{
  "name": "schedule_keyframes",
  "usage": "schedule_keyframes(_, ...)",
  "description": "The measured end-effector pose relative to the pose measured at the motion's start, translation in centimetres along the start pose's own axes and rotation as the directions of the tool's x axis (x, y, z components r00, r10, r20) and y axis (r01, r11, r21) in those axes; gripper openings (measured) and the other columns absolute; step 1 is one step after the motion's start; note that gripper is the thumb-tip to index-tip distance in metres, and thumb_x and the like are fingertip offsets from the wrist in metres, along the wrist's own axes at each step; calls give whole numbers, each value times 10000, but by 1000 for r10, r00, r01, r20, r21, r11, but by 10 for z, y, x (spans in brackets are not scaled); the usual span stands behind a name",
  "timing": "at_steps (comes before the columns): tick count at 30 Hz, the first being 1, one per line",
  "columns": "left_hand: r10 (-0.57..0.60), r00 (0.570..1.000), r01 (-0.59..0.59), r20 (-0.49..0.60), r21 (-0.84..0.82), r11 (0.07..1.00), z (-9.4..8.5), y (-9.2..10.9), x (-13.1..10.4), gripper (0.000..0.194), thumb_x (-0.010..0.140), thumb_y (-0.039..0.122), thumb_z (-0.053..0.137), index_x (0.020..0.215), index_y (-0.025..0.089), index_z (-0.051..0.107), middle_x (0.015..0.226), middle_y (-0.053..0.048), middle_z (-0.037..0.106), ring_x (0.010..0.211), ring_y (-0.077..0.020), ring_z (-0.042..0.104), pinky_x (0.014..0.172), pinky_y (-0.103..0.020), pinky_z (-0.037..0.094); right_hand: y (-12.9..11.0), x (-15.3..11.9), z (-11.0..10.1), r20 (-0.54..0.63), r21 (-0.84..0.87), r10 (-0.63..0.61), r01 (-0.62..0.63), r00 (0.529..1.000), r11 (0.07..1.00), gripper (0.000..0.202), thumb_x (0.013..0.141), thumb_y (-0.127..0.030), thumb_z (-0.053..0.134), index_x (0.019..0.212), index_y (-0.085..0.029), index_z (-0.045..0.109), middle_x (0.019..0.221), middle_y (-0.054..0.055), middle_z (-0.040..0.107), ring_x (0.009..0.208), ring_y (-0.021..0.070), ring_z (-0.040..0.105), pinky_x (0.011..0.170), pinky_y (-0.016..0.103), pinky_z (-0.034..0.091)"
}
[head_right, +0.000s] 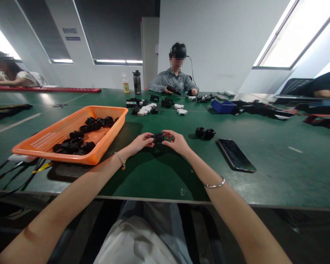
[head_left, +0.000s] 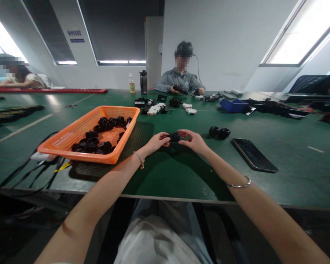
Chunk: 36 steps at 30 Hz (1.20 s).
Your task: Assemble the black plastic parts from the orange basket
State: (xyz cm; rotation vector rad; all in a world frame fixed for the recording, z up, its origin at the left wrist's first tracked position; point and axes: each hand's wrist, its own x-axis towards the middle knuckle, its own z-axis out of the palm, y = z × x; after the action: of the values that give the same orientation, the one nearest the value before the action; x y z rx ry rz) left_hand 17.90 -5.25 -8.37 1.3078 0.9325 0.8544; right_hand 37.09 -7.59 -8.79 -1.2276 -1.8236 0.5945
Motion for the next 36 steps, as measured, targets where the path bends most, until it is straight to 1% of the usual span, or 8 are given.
schedule_keyframes(2,-6,1000,6,-11,5,1000,0,1,-1,142,792,37,537,923,90,519,575,41,573,503,-41,555,624,-203,501,-1,0,0,-1,32,-1,1,1000,999,471,626,-283,648,1088,-198,612,941,51,669,738,162,589,555,262,449)
schedule_keyframes(4,2,1000,-2,-7,3,1000,0,1,-1,145,788,38,543,921,92,520,584,41,575,509,-42,558,629,-207,504,-2,-1,0,1,42,-3,3,1000,999,441,626,-288,649,1058,-203,628,929,47,677,738,164,591,568,266,454)
schedule_keyframes(9,32,999,-32,18,8,999,-3,-4,0,167,777,62,569,933,101,527,605,39,582,532,-47,566,670,-234,517,-6,-1,-2,5,18,25,-25,1000,1000,407,629,-315,650,1016,-188,660,880,46,695,700,164,593,579,274,456)
schedule_keyframes(14,59,997,-59,43,2,998,-5,-7,3,194,763,84,595,947,102,537,617,33,587,553,-53,572,726,-273,528,-5,-1,-1,-11,2,32,-32,999,999,390,628,-334,660,994,-201,677,839,32,703,629,146,580,562,272,455)
schedule_keyframes(22,60,997,-61,46,9,998,-5,-6,2,205,753,77,602,943,104,529,610,41,591,536,-42,562,690,-242,519,-6,-1,-1,-20,-6,49,-49,999,999,389,622,-345,669,978,-190,688,797,30,708,655,160,598,596,284,465)
schedule_keyframes(27,85,994,-85,63,2,996,-6,-9,4,222,732,101,634,931,107,535,637,31,602,557,-48,569,698,-253,515,-5,0,-1,-22,-14,43,-44,999,999,378,624,-356,672,961,-186,693,773,27,708,652,163,602,607,290,471)
schedule_keyframes(36,94,993,-94,73,1,996,-6,-9,4,220,723,85,637,919,110,539,638,30,600,566,-50,572,695,-249,516,-3,0,-1,-11,-18,62,-62,998,998,341,630,-374,675,914,-186,699,721,29,699,593,152,581,597,296,474)
